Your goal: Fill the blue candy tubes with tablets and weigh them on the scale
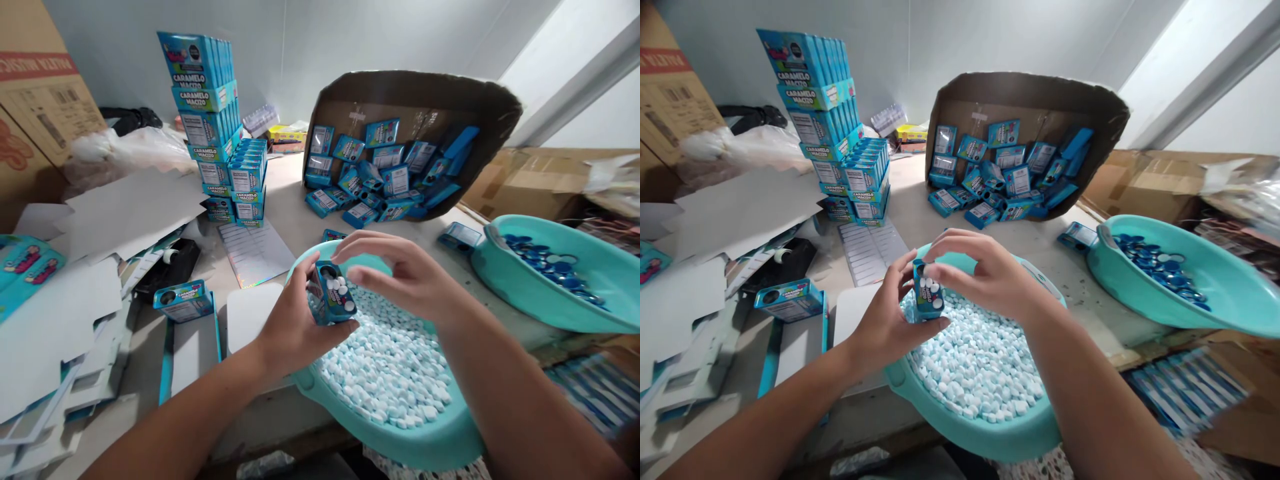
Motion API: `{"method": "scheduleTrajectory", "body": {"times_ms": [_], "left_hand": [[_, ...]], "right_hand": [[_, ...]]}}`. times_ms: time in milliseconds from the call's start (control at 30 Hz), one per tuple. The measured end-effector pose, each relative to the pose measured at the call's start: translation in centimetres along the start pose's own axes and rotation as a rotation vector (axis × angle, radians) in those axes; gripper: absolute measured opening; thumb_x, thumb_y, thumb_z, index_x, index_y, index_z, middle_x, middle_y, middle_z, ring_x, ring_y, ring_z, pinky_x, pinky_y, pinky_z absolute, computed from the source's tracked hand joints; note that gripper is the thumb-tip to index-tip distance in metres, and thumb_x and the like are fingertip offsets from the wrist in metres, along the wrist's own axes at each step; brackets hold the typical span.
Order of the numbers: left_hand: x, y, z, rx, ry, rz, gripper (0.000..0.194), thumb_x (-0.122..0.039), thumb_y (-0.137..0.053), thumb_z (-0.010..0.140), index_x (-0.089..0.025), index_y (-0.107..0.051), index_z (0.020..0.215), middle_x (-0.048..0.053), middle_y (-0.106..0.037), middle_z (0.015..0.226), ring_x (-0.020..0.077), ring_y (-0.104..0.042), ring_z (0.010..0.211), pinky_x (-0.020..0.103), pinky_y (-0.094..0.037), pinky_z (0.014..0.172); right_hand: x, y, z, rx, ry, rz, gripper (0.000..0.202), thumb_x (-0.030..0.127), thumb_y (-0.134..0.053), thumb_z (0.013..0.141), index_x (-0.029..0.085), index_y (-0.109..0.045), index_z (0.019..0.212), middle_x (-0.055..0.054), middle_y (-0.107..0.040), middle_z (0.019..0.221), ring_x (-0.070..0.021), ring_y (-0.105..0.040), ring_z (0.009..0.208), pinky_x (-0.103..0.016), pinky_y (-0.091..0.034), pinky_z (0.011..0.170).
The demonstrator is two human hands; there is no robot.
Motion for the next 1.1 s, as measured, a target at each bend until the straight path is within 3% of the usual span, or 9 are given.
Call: {"method": "scheduleTrajectory", "body": {"times_ms": [100,233,467,733,933,1100], "left_hand": [[-0.3,0.0,0.1,-0.007,-0.058,-0.007,0.095,-0.036,-0.085,0.075,-0.024,-0.030,0.152,0.014,-0.051,0.149,0.0333,-0.053,0.136,0.051,-0.047,0.113],[-0.4,-0.1,0.2,0.019,-0.070,0.045,0.081,-0.034,-0.086,0.074,-0.021,-0.045,0.142,0.012,-0.058,0.138,0.0328,-0.059,0.126,0.050,-0.051,0.108],[0.1,-0.1,0.2,0.037,0.005,0.077,0.097,-0.039,-0.089,0.068,-0.021,-0.038,0.149,0.016,-0.054,0.145,0.0371,-0.055,0.131,0.056,-0.048,0.111],[0.0,-0.2,0.2,0.063,-0.036,0.075,0.096,-0.040,-0.088,0.071,-0.023,-0.038,0.151,0.014,-0.052,0.150,0.0368,-0.051,0.137,0.058,-0.044,0.116],[0.4,-0.1,0.0,0.045,-0.040,0.075,0.101,-0.044,-0.089,0.071,-0.023,-0.034,0.153,0.015,-0.049,0.152,0.0372,-0.051,0.138,0.057,-0.043,0.116],[-0.4,0.0,0.2,0.033,-0.006,0.043,0.103,-0.038,-0.088,0.069,-0.022,-0.031,0.153,0.016,-0.049,0.151,0.0353,-0.052,0.136,0.053,-0.047,0.114]], "right_hand": [[-0.4,-0.6,-0.3,0.205,0.010,0.035,0.051,0.044,-0.084,0.079,0.027,-0.072,0.126,-0.008,-0.069,0.127,-0.0265,-0.063,0.121,-0.034,-0.054,0.097],[-1.9,-1.1,-0.4,0.270,-0.037,0.065,0.056,0.039,-0.085,0.079,0.026,-0.068,0.131,-0.007,-0.070,0.127,-0.0258,-0.064,0.121,-0.035,-0.055,0.101],[-3.8,-1.2,0.1,0.162,-0.118,0.124,0.046,0.042,-0.085,0.079,0.024,-0.073,0.119,-0.008,-0.075,0.118,-0.0243,-0.070,0.108,-0.037,-0.058,0.093],[-3.8,-0.8,0.6,0.040,-0.150,0.122,0.032,0.044,-0.085,0.075,0.020,-0.077,0.095,-0.005,-0.076,0.086,-0.0193,-0.071,0.081,-0.033,-0.059,0.076],[-3.3,-0.9,0.7,0.055,-0.133,0.173,0.032,0.047,-0.079,0.083,0.019,-0.077,0.098,-0.006,-0.076,0.087,-0.0173,-0.070,0.079,-0.028,-0.057,0.070],[-5.7,0.1,0.7,-0.107,-0.228,0.242,0.036,0.055,-0.071,0.086,0.020,-0.076,0.092,-0.005,-0.075,0.083,-0.0183,-0.069,0.079,-0.030,-0.054,0.071]]}}
Point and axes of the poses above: each hand's wrist, its own z-axis towards the middle knuckle, its own y-axis out of the back of the hand, x = y × z, the point moved 6 cm from there along z, towards the middle knuckle
